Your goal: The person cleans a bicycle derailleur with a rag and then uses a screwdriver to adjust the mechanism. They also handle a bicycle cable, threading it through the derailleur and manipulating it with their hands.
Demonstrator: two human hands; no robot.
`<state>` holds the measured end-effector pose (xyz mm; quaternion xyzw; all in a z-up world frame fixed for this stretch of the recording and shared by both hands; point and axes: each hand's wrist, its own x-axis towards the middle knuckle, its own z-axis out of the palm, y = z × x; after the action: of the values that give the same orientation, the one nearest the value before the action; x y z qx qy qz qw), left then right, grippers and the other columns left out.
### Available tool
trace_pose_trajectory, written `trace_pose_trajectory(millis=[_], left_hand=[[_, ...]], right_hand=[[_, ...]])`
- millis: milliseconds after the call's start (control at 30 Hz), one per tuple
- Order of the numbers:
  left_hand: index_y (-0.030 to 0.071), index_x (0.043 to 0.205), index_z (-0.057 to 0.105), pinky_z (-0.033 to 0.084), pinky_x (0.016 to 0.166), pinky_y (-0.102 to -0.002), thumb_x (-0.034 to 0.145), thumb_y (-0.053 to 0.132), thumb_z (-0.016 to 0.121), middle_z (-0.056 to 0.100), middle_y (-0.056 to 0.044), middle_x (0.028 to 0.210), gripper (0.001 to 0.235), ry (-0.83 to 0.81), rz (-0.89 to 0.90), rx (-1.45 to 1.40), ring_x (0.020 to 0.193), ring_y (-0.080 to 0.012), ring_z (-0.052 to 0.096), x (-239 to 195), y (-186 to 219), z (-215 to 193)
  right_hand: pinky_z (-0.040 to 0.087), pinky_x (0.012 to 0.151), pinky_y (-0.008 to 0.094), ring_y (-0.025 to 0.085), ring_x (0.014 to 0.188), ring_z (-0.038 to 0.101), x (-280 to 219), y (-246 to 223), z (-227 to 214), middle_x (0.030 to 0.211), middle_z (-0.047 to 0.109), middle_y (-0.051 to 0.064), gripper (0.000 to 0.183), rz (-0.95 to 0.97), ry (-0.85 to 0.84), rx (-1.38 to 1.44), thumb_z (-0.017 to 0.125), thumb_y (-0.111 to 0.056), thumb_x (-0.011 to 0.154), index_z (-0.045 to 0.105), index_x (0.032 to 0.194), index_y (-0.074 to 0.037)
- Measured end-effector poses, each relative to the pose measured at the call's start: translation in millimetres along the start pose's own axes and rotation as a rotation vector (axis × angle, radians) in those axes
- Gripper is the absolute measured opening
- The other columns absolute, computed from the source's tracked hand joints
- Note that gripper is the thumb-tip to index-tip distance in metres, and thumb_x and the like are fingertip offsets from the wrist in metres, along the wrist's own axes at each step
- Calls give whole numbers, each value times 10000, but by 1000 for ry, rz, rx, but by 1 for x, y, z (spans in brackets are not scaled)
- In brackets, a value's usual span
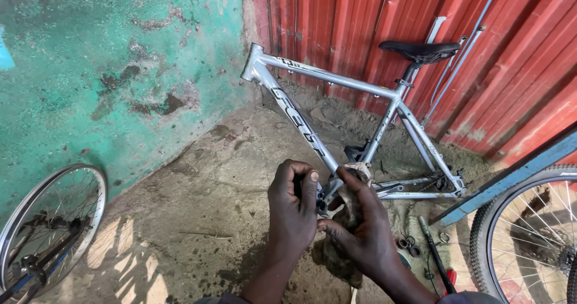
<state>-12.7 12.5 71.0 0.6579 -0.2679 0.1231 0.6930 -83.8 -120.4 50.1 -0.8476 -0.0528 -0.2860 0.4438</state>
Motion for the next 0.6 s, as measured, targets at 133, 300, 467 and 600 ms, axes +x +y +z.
trace_pose_trajectory(millis=[133,300,467,600], left_hand=[[43,935,538,418,541,-341,991,49,557,529,-74,829,60,-25,146,169,638,-146,485,-2,4,2],[62,1003,546,468,442,-266,1067,140,484,562,-49,828,119,-147,56,-105,579,-114,532,2,-24,0],[85,964,664,477,820,-340,966,264,701,693,-94,990,182,-273,-405,-864,829,-145,598,8,-33,-9],[102,964,675,550,707,-349,993,337,651,748,-121,1044,238,-395,-277,-735,728,-126,656,9,-31,-4]], right_hand=[[540,1063,385,238,1200,699,3,-1,-3,1300,708,110,797,101,-38,160,813,74,645,577,1398,-32],[649,945,407,245,1058,759,6,19,-9,1212,744,97,567,156,-181,98,790,-21,750,647,1294,-96],[612,577,358,193,641,677,10,32,-20,935,736,98,393,368,-327,377,643,-85,918,636,1311,-90],[629,834,452,285,894,733,0,37,-9,1046,703,170,520,625,-422,701,652,-255,870,603,1317,5]])
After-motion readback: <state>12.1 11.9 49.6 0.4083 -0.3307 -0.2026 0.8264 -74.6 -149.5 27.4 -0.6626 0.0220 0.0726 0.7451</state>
